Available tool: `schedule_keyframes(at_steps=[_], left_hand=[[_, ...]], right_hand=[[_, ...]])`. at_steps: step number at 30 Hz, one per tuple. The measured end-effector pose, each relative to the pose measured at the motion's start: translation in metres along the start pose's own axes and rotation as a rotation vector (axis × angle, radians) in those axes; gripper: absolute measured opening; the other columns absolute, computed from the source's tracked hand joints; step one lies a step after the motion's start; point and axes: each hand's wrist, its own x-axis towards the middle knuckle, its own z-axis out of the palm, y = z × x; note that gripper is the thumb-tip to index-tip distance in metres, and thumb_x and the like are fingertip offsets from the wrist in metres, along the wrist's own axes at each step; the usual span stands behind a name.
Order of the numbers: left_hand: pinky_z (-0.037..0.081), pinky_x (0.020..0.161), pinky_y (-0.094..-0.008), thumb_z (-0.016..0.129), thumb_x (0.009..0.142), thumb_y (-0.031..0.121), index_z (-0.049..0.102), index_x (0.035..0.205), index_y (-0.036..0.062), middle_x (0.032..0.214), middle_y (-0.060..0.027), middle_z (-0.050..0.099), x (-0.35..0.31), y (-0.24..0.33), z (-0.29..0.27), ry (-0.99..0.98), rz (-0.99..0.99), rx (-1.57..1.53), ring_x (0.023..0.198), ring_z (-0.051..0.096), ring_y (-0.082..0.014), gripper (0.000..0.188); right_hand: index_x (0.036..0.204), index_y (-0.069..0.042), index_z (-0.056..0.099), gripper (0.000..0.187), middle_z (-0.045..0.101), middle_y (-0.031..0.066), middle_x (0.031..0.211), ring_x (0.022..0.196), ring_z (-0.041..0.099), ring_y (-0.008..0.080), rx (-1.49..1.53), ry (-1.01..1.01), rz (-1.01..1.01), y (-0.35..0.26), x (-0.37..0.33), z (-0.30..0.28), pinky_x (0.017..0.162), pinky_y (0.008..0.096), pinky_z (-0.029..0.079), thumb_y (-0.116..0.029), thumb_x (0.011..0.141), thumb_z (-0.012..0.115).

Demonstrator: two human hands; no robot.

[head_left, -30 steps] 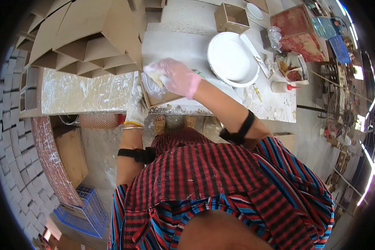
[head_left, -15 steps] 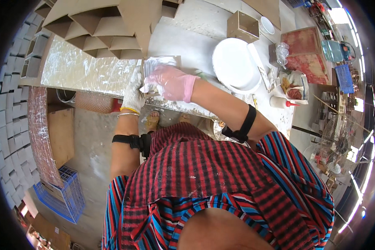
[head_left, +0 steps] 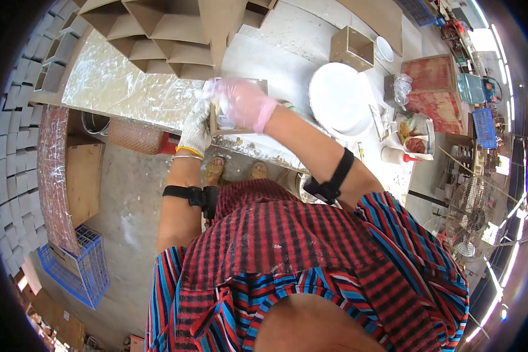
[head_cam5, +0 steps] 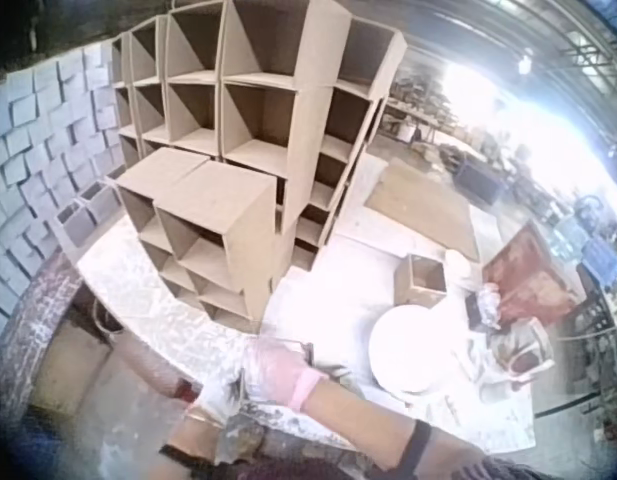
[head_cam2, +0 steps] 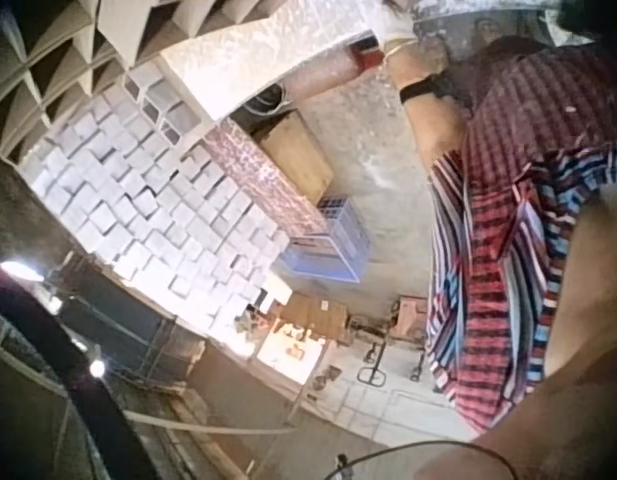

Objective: The recorder wipes down small wooden boxes using a sponge and a bowl of liquid before stacking them.

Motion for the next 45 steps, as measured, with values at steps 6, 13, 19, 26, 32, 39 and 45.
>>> schedule_keyframes(at_steps=[6, 13, 19, 26, 32, 39, 45], left_hand=[[0.054, 0.072, -0.0269, 0.042, 0.095, 0.025, 0.044, 0.128, 0.0056, 0.120, -0.0090, 0.051, 0.004, -0.002, 0.001, 0.006, -0.058, -0.083, 0.099, 0.056, -0.0197, 0.039], [0.036, 0.101, -0.0325, 0.052, 0.089, 0.014, 0.031, 0.138, 0.0054, 0.137, -0.0080, 0.039, -0.018, 0.005, 0.012, -0.100, 0.084, -0.037, 0.123, 0.041, -0.0217, 0.054], [0.039, 0.099, -0.0340, 0.054, 0.087, 0.015, 0.032, 0.137, 0.0053, 0.135, -0.0081, 0.041, -0.019, -0.001, 0.007, -0.081, 0.111, -0.062, 0.120, 0.043, -0.0220, 0.056], [0.039, 0.099, -0.0352, 0.053, 0.088, 0.015, 0.033, 0.136, 0.0043, 0.132, -0.0093, 0.044, -0.018, 0.001, 0.013, -0.182, 0.103, -0.089, 0.119, 0.045, -0.0223, 0.054], [0.039, 0.099, -0.0341, 0.052, 0.088, 0.017, 0.034, 0.136, 0.0043, 0.131, -0.0089, 0.045, -0.020, -0.001, 0.009, -0.092, 0.113, -0.064, 0.118, 0.045, -0.0217, 0.052], [0.043, 0.093, -0.0321, 0.052, 0.090, 0.019, 0.035, 0.136, 0.0066, 0.131, -0.0070, 0.046, -0.011, 0.000, 0.006, 0.007, 0.049, -0.026, 0.116, 0.047, -0.0207, 0.051], [0.043, 0.092, -0.0327, 0.052, 0.090, 0.018, 0.037, 0.135, 0.0064, 0.130, -0.0067, 0.046, -0.014, -0.004, 0.005, -0.027, 0.086, -0.055, 0.114, 0.047, -0.0203, 0.049]], right_hand=[[0.105, -0.014, 0.063, 0.039, 0.060, 0.0134, 0.100, 0.101, 0.054, 0.0306, -0.051, -0.286, -0.168, -0.021, -0.030, -0.016, 0.090, 0.0379, 0.043, 0.001, 0.071, 0.052], [0.113, -0.012, 0.060, 0.043, 0.059, 0.0164, 0.105, 0.096, 0.056, 0.0322, -0.268, 0.080, -0.197, -0.010, 0.006, -0.027, 0.087, 0.0398, 0.045, 0.003, 0.074, 0.049], [0.114, -0.012, 0.058, 0.045, 0.060, 0.0111, 0.104, 0.102, 0.053, 0.0286, -0.495, -0.146, 0.058, 0.013, -0.005, -0.043, 0.091, 0.0360, 0.043, 0.001, 0.071, 0.052], [0.108, -0.011, 0.061, 0.038, 0.060, 0.0106, 0.102, 0.101, 0.052, 0.0305, -0.289, 0.080, -0.212, 0.020, -0.004, -0.045, 0.091, 0.0374, 0.043, -0.003, 0.072, 0.053], [0.108, -0.012, 0.061, 0.037, 0.059, 0.0132, 0.106, 0.104, 0.051, 0.0311, -0.512, -0.266, 0.308, 0.011, -0.019, -0.054, 0.088, 0.0388, 0.042, -0.004, 0.073, 0.052], [0.114, -0.014, 0.058, 0.043, 0.055, 0.0136, 0.114, 0.109, 0.050, 0.0296, -0.482, -0.087, -0.139, 0.013, -0.004, -0.015, 0.093, 0.0392, 0.040, -0.006, 0.071, 0.057], [0.109, -0.012, 0.061, 0.040, 0.058, 0.0155, 0.106, 0.103, 0.054, 0.0310, -0.594, -0.426, 0.172, -0.003, -0.004, -0.051, 0.087, 0.0377, 0.045, -0.003, 0.070, 0.059]])
